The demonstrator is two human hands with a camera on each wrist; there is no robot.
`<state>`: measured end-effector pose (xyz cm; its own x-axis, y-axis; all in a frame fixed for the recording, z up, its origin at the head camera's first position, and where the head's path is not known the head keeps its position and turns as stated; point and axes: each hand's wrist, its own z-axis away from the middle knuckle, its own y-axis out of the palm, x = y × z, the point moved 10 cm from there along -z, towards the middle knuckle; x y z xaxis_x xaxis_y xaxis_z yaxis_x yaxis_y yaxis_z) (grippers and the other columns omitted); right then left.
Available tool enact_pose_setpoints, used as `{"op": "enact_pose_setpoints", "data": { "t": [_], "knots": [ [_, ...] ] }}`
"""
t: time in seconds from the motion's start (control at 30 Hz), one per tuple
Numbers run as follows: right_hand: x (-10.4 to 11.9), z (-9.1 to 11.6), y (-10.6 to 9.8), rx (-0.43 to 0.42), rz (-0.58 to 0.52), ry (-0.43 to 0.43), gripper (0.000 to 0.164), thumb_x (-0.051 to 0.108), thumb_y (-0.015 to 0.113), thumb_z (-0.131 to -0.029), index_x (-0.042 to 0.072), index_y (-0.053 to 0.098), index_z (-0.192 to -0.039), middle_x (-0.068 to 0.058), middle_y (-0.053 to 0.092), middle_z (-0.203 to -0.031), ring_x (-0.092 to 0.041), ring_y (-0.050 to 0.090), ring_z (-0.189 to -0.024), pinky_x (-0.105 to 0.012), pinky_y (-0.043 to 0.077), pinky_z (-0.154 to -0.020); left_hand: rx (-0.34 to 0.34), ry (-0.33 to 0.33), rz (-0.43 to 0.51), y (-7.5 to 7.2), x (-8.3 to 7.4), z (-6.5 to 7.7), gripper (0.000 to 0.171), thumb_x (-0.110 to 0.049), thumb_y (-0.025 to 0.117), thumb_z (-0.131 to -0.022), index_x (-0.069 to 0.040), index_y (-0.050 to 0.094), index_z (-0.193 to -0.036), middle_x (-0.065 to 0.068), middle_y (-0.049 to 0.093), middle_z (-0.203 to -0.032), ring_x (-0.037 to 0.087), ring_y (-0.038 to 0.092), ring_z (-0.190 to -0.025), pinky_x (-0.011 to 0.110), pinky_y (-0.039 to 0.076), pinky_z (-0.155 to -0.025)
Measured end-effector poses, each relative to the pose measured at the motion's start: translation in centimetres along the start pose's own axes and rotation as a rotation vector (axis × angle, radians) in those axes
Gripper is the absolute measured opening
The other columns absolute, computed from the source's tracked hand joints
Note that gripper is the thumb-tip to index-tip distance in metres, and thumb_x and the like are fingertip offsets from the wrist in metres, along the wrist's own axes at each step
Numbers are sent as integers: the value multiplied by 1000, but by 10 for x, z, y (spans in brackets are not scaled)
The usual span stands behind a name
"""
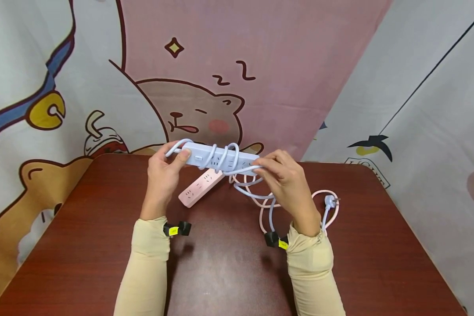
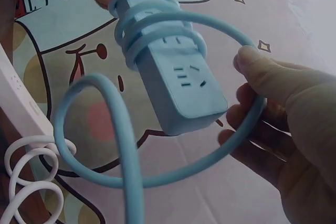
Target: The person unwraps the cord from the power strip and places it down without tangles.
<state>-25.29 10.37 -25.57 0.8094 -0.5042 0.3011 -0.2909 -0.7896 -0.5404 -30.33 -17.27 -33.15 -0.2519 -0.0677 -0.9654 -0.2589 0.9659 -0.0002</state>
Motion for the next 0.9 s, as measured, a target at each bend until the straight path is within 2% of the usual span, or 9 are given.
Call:
{"op": "enact_pose_setpoints", "data": {
  "t": [0.23,0.37,0.47,0.6,0.77,0.9],
  "knots": [
    [-1,0,4,12,-113,28,20,-1,76,-86,6,78,-104,-4,61,-83,-8,46,-69,-18,35,-61,-39,18,65,-2,-1,-1,34,-12,67,-98,2,64,-129,-3,65,-102,5,66,-86,19,59,-79],
    [-2,1,6,23,-173,67,18,-3,72,-90,4,76,-106,-3,64,-83,-7,47,-70,-18,36,-62,-63,21,154,-2,-1,-2,34,-9,66,-98,5,63,-129,-3,66,-100,5,66,-86,21,60,-79],
    [-3,1,7,25,-175,99,16,-2,70,-91,2,76,-106,-5,71,-87,-7,58,-76,-16,44,-70,-76,21,232,-3,-1,-2,33,-7,65,-98,7,62,-128,-2,66,-101,7,67,-87,24,61,-81],
    [-7,3,8,24,-179,135,14,-2,71,-91,1,77,-104,-10,77,-93,-9,66,-82,-14,50,-80,-89,18,281,-5,-2,-2,32,-7,64,-99,6,61,-128,-1,66,-105,9,68,-90,26,61,-82],
    [-18,5,9,48,-150,212,13,3,73,-91,2,78,-102,-9,79,-92,-11,69,-81,-13,51,-78,-110,13,341,-9,-2,-3,28,-7,63,-100,4,62,-125,1,66,-107,10,69,-93,26,61,-85],
    [-28,8,9,82,-101,288,14,8,75,-91,2,79,-103,-10,80,-95,-17,74,-86,-21,56,-80,-119,13,391,-12,-1,-2,24,-8,62,-100,1,64,-123,1,68,-106,11,69,-93,26,61,-85]
  ]
}}
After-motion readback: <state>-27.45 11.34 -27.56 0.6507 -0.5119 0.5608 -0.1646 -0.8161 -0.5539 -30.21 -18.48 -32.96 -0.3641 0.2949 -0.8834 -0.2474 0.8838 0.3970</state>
